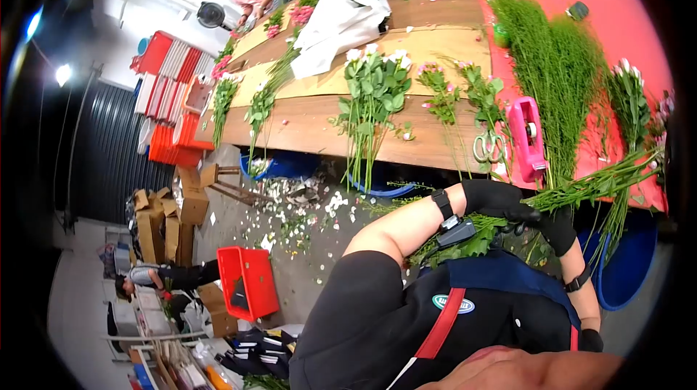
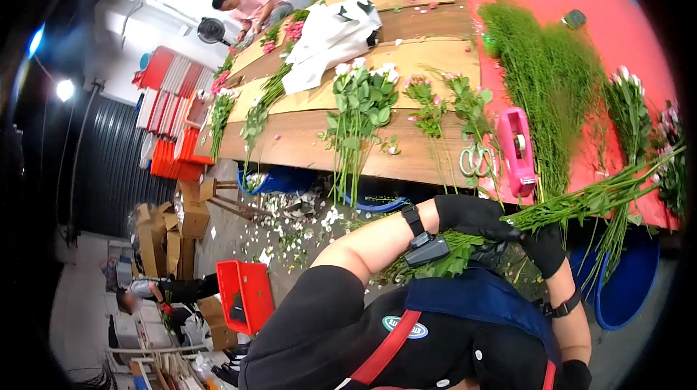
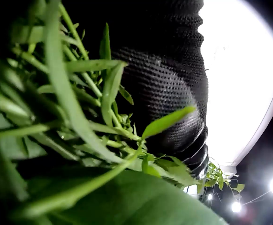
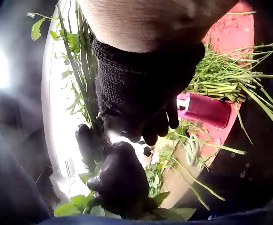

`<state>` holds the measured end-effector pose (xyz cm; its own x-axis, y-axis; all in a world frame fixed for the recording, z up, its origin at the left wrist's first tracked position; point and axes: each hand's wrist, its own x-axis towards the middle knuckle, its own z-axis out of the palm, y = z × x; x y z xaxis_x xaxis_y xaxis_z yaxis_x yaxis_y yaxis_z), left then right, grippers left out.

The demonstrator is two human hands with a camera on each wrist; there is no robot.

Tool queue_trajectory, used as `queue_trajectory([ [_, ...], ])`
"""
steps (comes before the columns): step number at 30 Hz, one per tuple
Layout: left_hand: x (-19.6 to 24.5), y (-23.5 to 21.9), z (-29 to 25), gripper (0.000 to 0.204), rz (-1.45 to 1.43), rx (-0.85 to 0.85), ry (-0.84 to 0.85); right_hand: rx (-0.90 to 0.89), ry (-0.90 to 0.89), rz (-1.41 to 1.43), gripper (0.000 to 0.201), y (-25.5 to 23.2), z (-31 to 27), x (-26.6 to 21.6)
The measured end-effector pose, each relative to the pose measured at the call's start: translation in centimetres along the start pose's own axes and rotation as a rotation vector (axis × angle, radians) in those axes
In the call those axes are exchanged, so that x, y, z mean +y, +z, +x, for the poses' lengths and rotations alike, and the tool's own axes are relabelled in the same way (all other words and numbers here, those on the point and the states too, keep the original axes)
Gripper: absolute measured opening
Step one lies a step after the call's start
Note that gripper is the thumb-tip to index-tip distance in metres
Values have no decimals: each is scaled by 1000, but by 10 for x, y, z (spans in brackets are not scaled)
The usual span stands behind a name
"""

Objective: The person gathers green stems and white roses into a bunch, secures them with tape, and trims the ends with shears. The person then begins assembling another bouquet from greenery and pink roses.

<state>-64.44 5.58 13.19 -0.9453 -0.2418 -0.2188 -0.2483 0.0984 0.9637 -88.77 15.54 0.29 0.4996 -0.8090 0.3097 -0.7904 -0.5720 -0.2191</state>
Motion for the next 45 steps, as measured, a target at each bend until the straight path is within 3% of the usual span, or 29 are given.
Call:
queue_trajectory([
  [1, 18, -2, -7, 36, -83, 22, -161, 48, 475, 562, 28, -7, 10, -14],
  [2, 13, -2, -7, 35, -26, 46, -153, 93, 504, 905, 23, -43, 42, -37],
  [4, -13, 1, 4, 35, 82, 87, -140, 8, 421, 880, 22, -43, 40, -36],
  [5, -22, 6, 9, 37, 124, 135, -67, -19, 536, 938, 22, -49, 43, -40],
  [8, -31, 28, 20, 45, 613, 555, -131, -39, 827, 1109, 21, -63, 53, -54],
  [10, -23, 33, 30, 52, 686, 580, -265, 19, 951, 1240, 21, -66, 50, -58],
  [11, -16, 33, 31, 53, 725, 592, -289, 69, 920, 1273, 19, -80, 53, -65],
  [13, -19, 33, 40, 57, 874, 585, -289, 65, 891, 1195, 17, -92, 43, -65],
  [14, -27, 39, 44, 60, 877, 773, -120, 81, 899, 1147, 16, -100, 33, -65],
  [16, -23, 38, 52, 55, 873, 691, -86, 302, 395, 444, 9, -123, 24, -59],
  [18, -12, 39, 53, 49, 945, 667, 108, 175, 186, 1, 42, -177, 28, -49],
  [20, 11, 33, 60, 49, 1121, 434, 5, 108, 231, -106, 56, -188, 9, -31],
  [22, 45, 22, 75, 55, 1325, 306, -8, -259, 620, 41, 52, -172, -31, -10],
  [23, 73, 21, 86, 59, 1364, 244, -80, 57, 578, 36, 45, -164, -42, -3],
  [26, 90, 13, 110, 49, 1425, 717, 454, 332, 700, 82, 34, -164, -52, 13],
  [29, 93, 24, 113, 42, 1189, 868, 526, 552, 877, 61, 27, -156, -60, 49],
  [30, 79, 30, 110, 41, 1107, 781, 496, 650, 952, 127, 27, -151, -56, 62],
  [32, 37, 43, 98, 39, 936, 622, 434, 568, 999, 127, 30, -146, -64, 101],
  [33, 26, 45, 87, 36, 957, 570, 368, 493, 1052, -53, 33, -135, -70, 131],
  [34, 8, 48, 76, 34, 878, 553, 282, 417, 1095, -237, 35, -122, -75, 161],
  [36, -35, 54, 55, 32, 714, 520, 120, 343, 1132, -110, 41, -105, -84, 204],
  [37, -48, 54, 43, 31, 687, 556, 65, 246, 1061, -311, 44, -83, -105, 241],
  [38, -60, 52, 30, 30, 661, 591, 10, 154, 979, -509, 47, -88, -78, 230],
  [39, -72, 51, 17, 30, 634, 626, -42, -189, 1228, -593, 55, -97, -57, 212],
  [40, -85, 50, 6, 31, 616, 723, -127, -30, 1139, -746, 50, -96, -43, 199],
  [42, -113, 51, -16, 32, 568, 916, -294, 227, 823, -553, 35, -99, -9, 173],
  [44, -146, 43, -33, 33, 376, 1087, -472, 310, 605, -33, 21, -52, -4, 132],
  [45, -162, 39, -38, 33, 218, 1175, -551, 257, 696, 114, 20, -61, 39, 53],
])
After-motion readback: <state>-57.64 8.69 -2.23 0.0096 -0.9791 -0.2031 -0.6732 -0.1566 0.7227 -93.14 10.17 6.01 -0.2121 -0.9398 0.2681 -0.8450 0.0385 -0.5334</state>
